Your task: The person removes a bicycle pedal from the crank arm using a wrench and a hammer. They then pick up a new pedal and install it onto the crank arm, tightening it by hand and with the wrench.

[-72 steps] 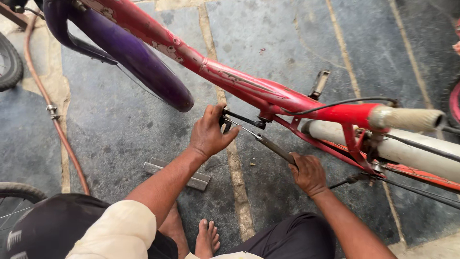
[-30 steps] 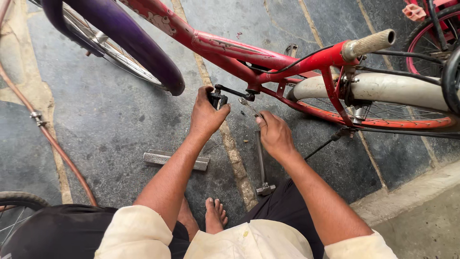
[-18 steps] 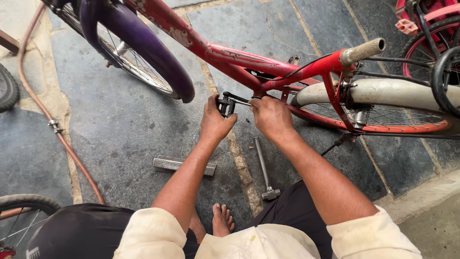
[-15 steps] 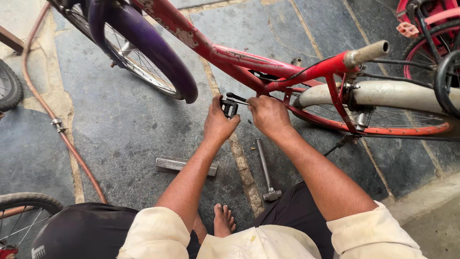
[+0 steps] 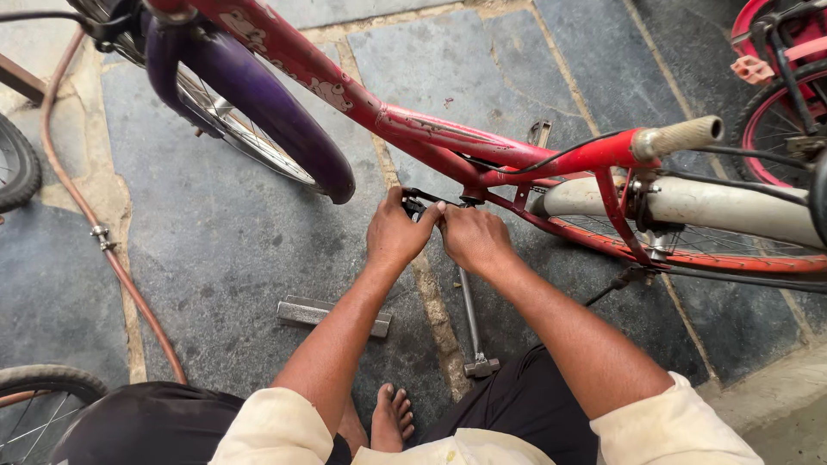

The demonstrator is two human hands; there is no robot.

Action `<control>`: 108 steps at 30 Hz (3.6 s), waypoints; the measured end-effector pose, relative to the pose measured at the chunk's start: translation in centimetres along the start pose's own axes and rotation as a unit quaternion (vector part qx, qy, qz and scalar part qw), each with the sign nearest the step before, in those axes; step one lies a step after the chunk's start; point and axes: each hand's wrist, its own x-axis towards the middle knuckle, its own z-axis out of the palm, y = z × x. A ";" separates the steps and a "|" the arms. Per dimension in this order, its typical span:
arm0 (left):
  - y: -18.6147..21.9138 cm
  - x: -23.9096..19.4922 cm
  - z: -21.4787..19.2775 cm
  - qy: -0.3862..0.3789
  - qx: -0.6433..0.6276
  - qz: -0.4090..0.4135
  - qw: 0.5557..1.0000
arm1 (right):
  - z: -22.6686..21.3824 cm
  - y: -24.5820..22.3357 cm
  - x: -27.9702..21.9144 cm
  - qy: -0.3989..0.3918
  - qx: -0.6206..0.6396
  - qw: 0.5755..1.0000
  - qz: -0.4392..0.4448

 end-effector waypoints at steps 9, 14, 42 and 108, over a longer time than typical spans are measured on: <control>0.1 -0.6 1.1 0.070 0.022 0.070 0.995 | 0.8 0.5 -0.6 0.088 0.077 0.992 -0.038; 0.6 -0.5 1.1 0.097 0.089 0.077 0.988 | 3.7 1.6 0.4 0.146 0.128 0.979 -0.056; -1.3 0.8 0.3 0.017 -0.109 0.053 0.993 | -1.0 4.7 -5.7 0.218 0.105 0.965 -0.097; 1.1 -0.4 -0.1 0.106 0.195 0.171 0.960 | -28.7 -6.6 -12.3 -0.208 -0.295 0.933 0.004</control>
